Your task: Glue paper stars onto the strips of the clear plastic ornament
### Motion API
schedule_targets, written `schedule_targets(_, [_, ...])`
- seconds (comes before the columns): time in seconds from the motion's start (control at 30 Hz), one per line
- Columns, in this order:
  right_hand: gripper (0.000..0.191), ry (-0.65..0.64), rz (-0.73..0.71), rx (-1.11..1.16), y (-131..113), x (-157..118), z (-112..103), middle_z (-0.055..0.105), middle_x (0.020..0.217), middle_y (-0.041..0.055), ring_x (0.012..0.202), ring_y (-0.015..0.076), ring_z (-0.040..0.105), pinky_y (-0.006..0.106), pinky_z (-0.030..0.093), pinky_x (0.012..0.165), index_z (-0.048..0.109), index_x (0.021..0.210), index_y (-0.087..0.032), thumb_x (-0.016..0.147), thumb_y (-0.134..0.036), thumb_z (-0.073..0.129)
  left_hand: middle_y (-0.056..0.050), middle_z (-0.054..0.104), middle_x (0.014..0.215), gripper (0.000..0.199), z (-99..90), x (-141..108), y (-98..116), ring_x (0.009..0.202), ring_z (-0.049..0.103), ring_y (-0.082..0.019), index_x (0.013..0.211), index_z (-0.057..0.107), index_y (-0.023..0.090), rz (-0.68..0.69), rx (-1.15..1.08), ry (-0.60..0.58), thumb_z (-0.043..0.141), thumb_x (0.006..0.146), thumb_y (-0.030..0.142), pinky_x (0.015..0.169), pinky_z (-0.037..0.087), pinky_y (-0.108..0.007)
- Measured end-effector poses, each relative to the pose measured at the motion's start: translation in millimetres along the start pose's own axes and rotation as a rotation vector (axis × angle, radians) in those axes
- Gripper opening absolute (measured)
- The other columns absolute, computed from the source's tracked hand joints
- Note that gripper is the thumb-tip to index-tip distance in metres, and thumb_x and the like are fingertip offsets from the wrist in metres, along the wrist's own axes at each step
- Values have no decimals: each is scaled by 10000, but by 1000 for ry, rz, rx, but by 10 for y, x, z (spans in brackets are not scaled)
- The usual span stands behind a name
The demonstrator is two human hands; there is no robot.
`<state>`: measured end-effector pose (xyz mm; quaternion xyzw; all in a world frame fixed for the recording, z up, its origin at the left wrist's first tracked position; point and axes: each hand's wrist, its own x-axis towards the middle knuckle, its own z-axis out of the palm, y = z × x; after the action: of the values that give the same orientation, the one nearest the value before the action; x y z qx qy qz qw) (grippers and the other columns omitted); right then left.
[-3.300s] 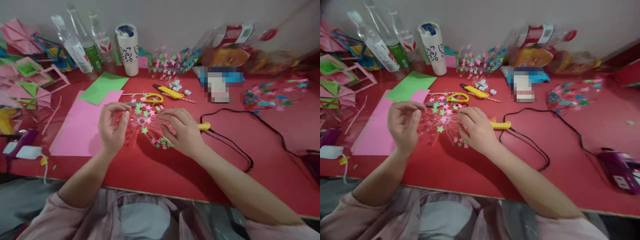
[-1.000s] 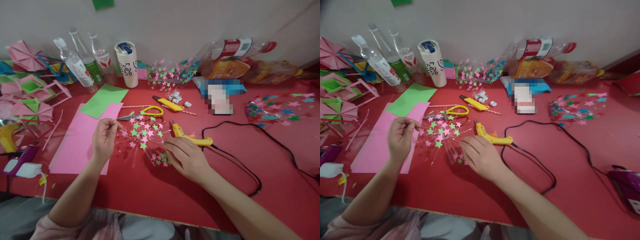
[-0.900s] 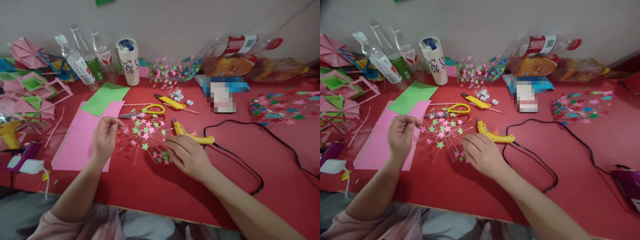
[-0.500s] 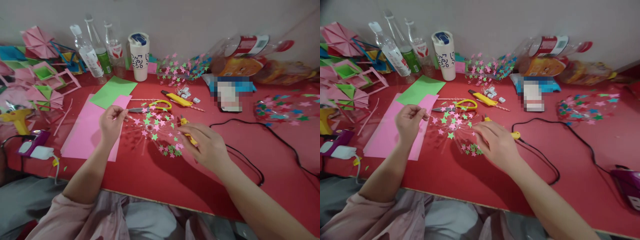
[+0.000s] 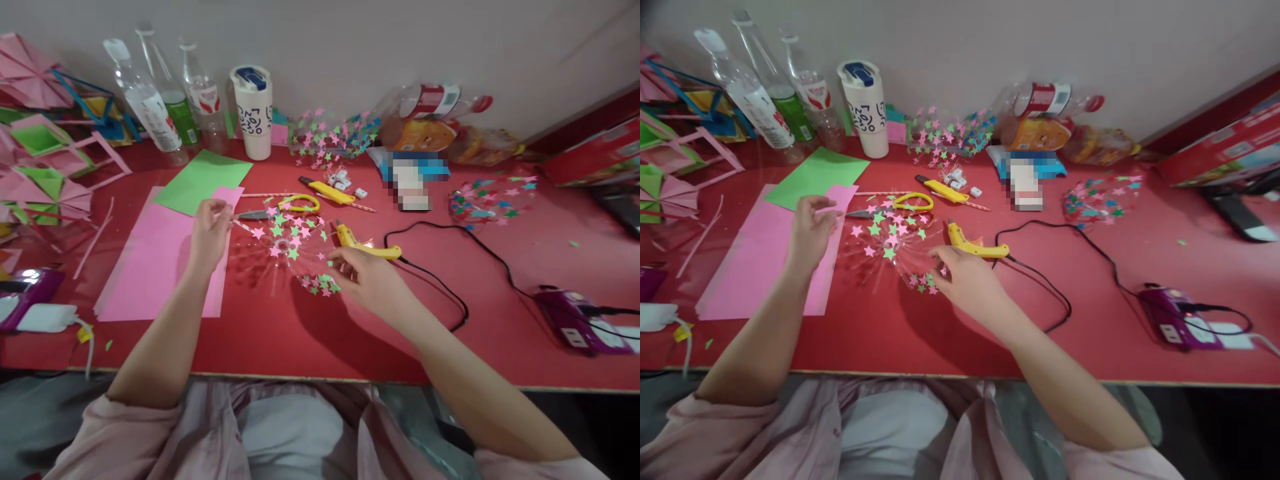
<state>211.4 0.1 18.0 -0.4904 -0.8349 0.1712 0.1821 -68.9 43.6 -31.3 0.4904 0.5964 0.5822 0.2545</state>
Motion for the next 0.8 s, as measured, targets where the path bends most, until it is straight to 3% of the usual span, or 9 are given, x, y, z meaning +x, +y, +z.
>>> schedule_targets(0.03, [120,12,11,34,-14,6,10,674,780,20,605,125,595,226,421,546,604,923,-187,816,-198,550,-69,619,1011,121,2,17,-15,784,651,-135,919,501,207,-79,-80,-18,532,814,258,706,517,-289])
schedule_targets(0.13, [117,36,25,79,-38,52,51,658,738,16,616,124,586,227,414,561,609,843,-181,859,-248,516,-84,664,860,180,1,58,-31,656,662,-149,845,502,190,-284,-266,-71,426,871,352,632,542,-308])
schedule_targets(0.3, [135,38,-8,17,-28,144,150,662,757,30,669,142,594,252,426,609,613,800,-176,852,-200,491,-48,661,706,62,36,42,-39,563,634,-126,774,540,178,-434,-264,-189,528,792,237,572,550,-285])
schedule_targets(0.43, [199,34,-18,60,9,136,161,680,859,42,741,144,613,265,454,664,624,887,-167,778,-70,488,-37,665,711,53,57,18,-8,550,606,-100,764,554,172,-391,-253,-134,540,783,219,567,530,-247])
schedule_targets(0.6, [214,-65,-31,190,-10,78,144,684,937,43,735,128,617,254,468,663,613,986,-177,790,-123,548,-56,669,808,235,49,-1,34,654,622,-108,792,573,177,-188,-193,-26,490,852,388,606,496,-215])
schedule_targets(0.67, [216,-98,-20,183,-38,92,169,684,947,53,733,130,613,252,462,666,616,1007,-169,799,-144,565,-60,659,826,277,67,-23,46,675,612,-112,775,576,170,-218,-170,-58,484,854,419,611,492,-211])
schedule_targets(0.8, [150,-105,-52,148,-52,171,267,680,928,57,772,147,607,264,449,704,646,952,-172,834,-186,554,-82,651,834,366,83,-41,86,637,594,-129,799,569,143,-442,-254,-182,436,867,477,559,502,-241])
